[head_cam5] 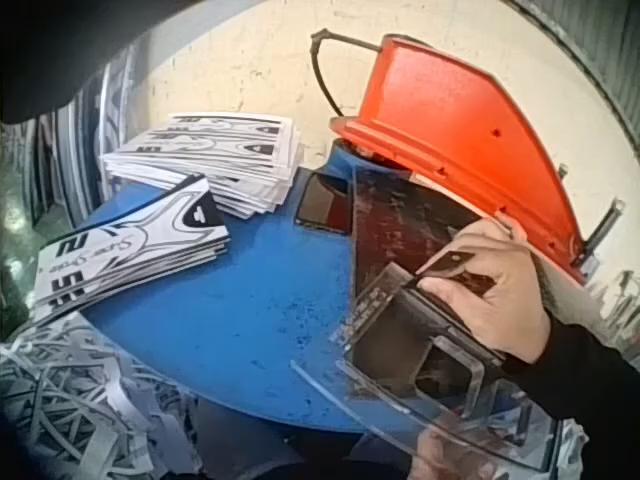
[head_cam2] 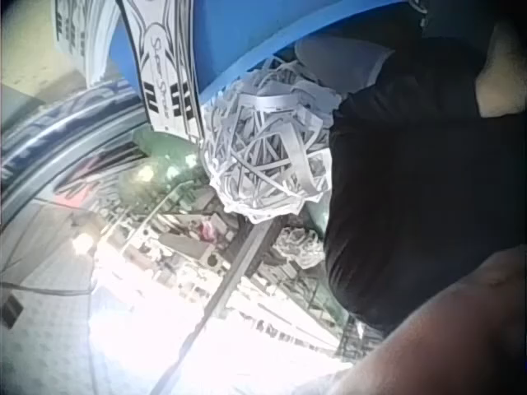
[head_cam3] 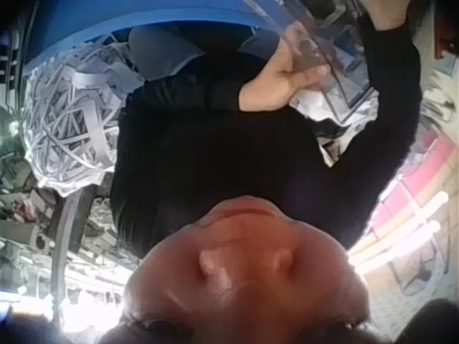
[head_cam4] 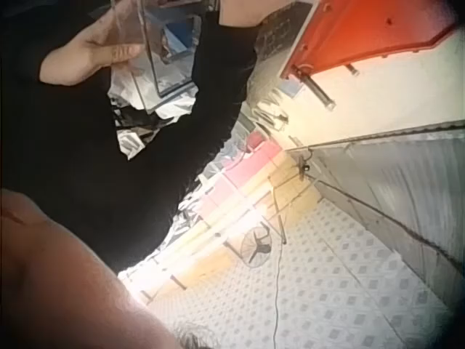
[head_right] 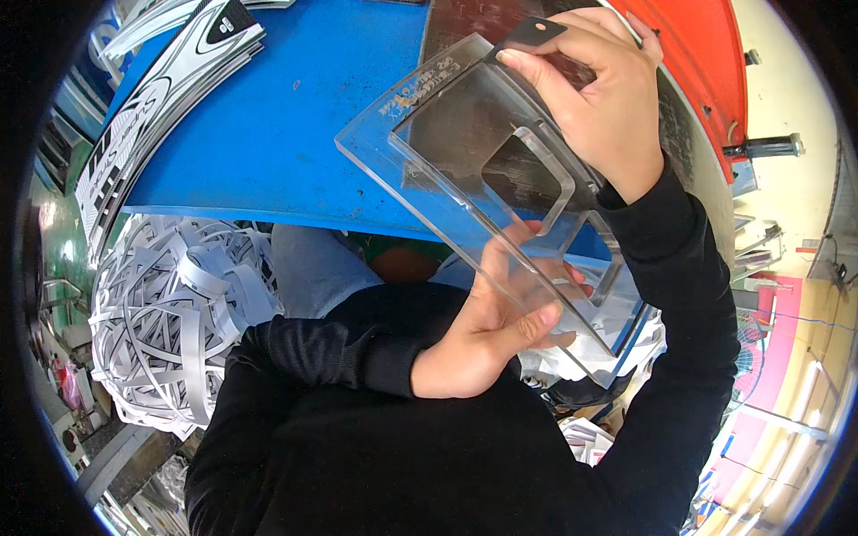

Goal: Operating a manual hand-press die-cutting machine to cut designs out of printed sheets.

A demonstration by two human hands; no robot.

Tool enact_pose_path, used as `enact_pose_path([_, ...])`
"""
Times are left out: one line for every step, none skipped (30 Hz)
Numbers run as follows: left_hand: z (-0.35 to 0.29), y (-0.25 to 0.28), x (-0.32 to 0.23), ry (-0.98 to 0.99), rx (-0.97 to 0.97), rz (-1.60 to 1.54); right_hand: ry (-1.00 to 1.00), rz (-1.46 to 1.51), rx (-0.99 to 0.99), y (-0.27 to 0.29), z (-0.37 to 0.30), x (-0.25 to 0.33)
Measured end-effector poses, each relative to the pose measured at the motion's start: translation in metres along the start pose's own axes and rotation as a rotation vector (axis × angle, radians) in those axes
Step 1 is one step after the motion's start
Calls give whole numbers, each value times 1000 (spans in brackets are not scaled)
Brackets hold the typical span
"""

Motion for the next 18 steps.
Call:
enact_pose_path([0, 0, -1, -5, -7, 22, 6, -9, -22, 3, 0, 1])
enact_pose_path([0, 1, -2, -10, -13, 43, 13, -17, -44, 5, -1, 2])
enact_pose_path([0, 1, -1, -11, -15, 43, 13, -15, -44, 6, 0, 4])
enact_pose_path([0, 1, -1, -21, -14, 43, 14, -33, -45, 7, 1, 7])
enact_pose_path([1, 2, -2, -31, -14, 43, 14, -50, -46, 7, 2, 10])
enact_pose_path([0, 2, -2, -29, -14, 43, 12, -51, -45, 7, 2, 12])
enact_pose_path([0, 2, -1, -22, -15, 43, 8, -55, -37, 7, 2, 13])
enact_pose_path([-1, 2, -1, -16, -17, 44, 4, -60, -29, 6, 2, 14])
enact_pose_path([-1, 1, -1, -16, -17, 44, 4, -60, -28, 5, 2, 14])
enact_pose_path([-1, 1, -1, -5, -20, 35, 4, -67, -32, 4, 1, 14])
enact_pose_path([-1, 0, -1, 5, -22, 27, 5, -74, -35, 4, 1, 14])
enact_pose_path([-1, 0, -2, 4, -23, 27, 6, -73, -35, 2, 0, 15])
enact_pose_path([-1, 1, -2, 7, -27, 26, 2, -82, -55, 2, 0, 15])
enact_pose_path([-1, 1, -2, 11, -32, 26, -2, -92, -74, 2, 0, 15])
enact_pose_path([-1, 1, -1, 12, -30, 25, -2, -94, -73, 1, -2, 15])
enact_pose_path([0, 1, -1, 0, -20, 32, 4, -105, -101, 3, -3, 15])
enact_pose_path([0, 1, -2, -13, -9, 39, 10, -116, -130, 5, -3, 15])
enact_pose_path([0, 1, -2, -14, -11, 39, 11, -114, -129, 5, -2, 18])
Point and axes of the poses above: each hand's wrist, its own z-axis towards the middle knuckle, its own y-axis out of the back of the hand, x = y × z, the point moved 9 cm from there along z, towards the middle knuckle, and after that the axes turned 6 degrees about -x, right-handed, at the moved point
